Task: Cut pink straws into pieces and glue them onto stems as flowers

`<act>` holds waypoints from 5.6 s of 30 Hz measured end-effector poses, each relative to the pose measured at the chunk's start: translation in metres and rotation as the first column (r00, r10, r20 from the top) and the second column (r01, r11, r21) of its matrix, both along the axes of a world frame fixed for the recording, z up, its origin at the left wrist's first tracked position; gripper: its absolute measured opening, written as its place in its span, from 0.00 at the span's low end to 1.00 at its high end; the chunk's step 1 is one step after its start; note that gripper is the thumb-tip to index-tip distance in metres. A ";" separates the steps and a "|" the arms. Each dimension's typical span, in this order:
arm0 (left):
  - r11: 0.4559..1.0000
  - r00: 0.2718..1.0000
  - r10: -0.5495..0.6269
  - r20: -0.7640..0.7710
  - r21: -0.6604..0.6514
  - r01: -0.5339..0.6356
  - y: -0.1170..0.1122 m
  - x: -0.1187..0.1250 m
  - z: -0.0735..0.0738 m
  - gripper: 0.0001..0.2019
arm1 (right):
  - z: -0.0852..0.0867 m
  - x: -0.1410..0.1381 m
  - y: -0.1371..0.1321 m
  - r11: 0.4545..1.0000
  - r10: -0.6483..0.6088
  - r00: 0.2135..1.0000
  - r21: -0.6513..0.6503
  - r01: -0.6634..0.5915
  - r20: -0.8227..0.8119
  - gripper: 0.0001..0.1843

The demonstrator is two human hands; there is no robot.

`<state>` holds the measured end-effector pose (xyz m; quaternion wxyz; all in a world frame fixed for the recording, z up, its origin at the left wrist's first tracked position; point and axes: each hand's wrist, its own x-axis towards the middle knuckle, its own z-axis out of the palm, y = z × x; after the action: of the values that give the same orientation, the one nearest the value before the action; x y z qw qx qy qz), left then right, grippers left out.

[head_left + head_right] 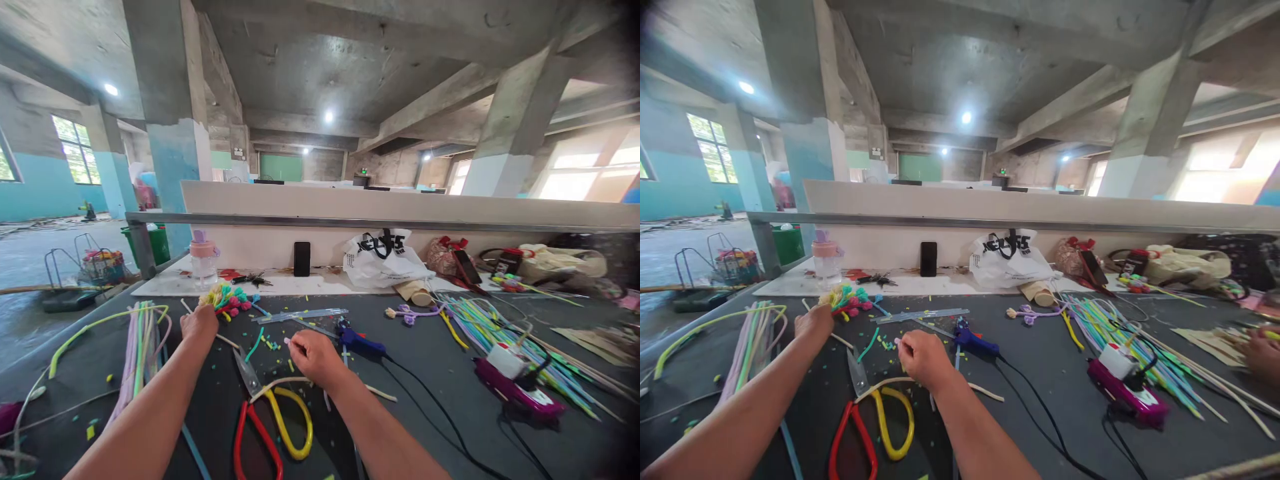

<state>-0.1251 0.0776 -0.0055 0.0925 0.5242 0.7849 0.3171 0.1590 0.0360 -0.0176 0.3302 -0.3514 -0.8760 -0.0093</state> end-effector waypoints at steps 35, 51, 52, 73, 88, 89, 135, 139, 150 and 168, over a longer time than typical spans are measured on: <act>0.785 -0.058 -0.540 0.839 0.528 0.324 -0.031 0.096 0.000 0.09 | -0.002 0.002 0.002 1.000 -0.014 0.998 0.000 0.014 -0.054 0.16; 0.705 -0.194 -0.532 0.824 0.558 0.438 -0.039 0.095 0.002 0.07 | 0.001 0.001 -0.001 1.000 0.021 0.997 0.001 -0.021 -0.079 0.17; 0.702 -0.196 -0.534 0.822 0.561 0.440 -0.040 0.095 0.002 0.07 | 0.001 0.001 -0.001 1.000 0.021 0.997 0.000 -0.021 -0.079 0.17; 0.788 -0.148 -0.511 0.847 0.530 0.313 -0.027 0.083 -0.010 0.04 | -0.003 0.001 0.003 1.000 0.019 0.997 -0.016 -0.021 -0.079 0.16; 0.740 -0.148 -0.535 0.832 0.546 0.392 -0.030 0.087 -0.010 0.10 | -0.003 0.001 0.002 1.000 0.017 0.996 -0.016 -0.019 -0.083 0.16; 0.742 -0.143 -0.534 0.833 0.543 0.393 -0.030 0.087 -0.010 0.10 | -0.003 0.001 0.002 1.000 0.016 0.996 -0.017 -0.018 -0.085 0.16; 0.848 0.761 -0.353 0.545 0.530 0.013 -0.002 0.074 -0.041 0.16 | -0.006 -0.003 0.005 0.986 -0.128 0.977 -0.124 0.108 -0.170 0.15; 0.870 0.850 -0.223 0.477 0.491 -0.047 -0.001 0.066 -0.044 0.15 | -0.009 -0.004 0.006 0.986 -0.087 0.984 -0.156 0.062 -0.157 0.15; 0.801 0.963 0.093 0.253 0.556 -0.223 -0.008 0.027 -0.029 0.13 | -0.006 -0.003 0.003 0.980 -0.048 0.969 -0.199 -0.001 -0.242 0.14; 0.572 0.621 -0.783 0.023 0.420 0.705 -0.051 0.135 0.013 0.16 | 0.011 0.001 -0.001 0.924 0.030 0.900 -0.331 -0.191 -0.435 0.15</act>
<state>0.0097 0.0265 0.0073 0.1979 0.7777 0.4000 0.4428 0.1601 0.0353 -0.0069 0.4406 -0.3488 -0.7888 0.2491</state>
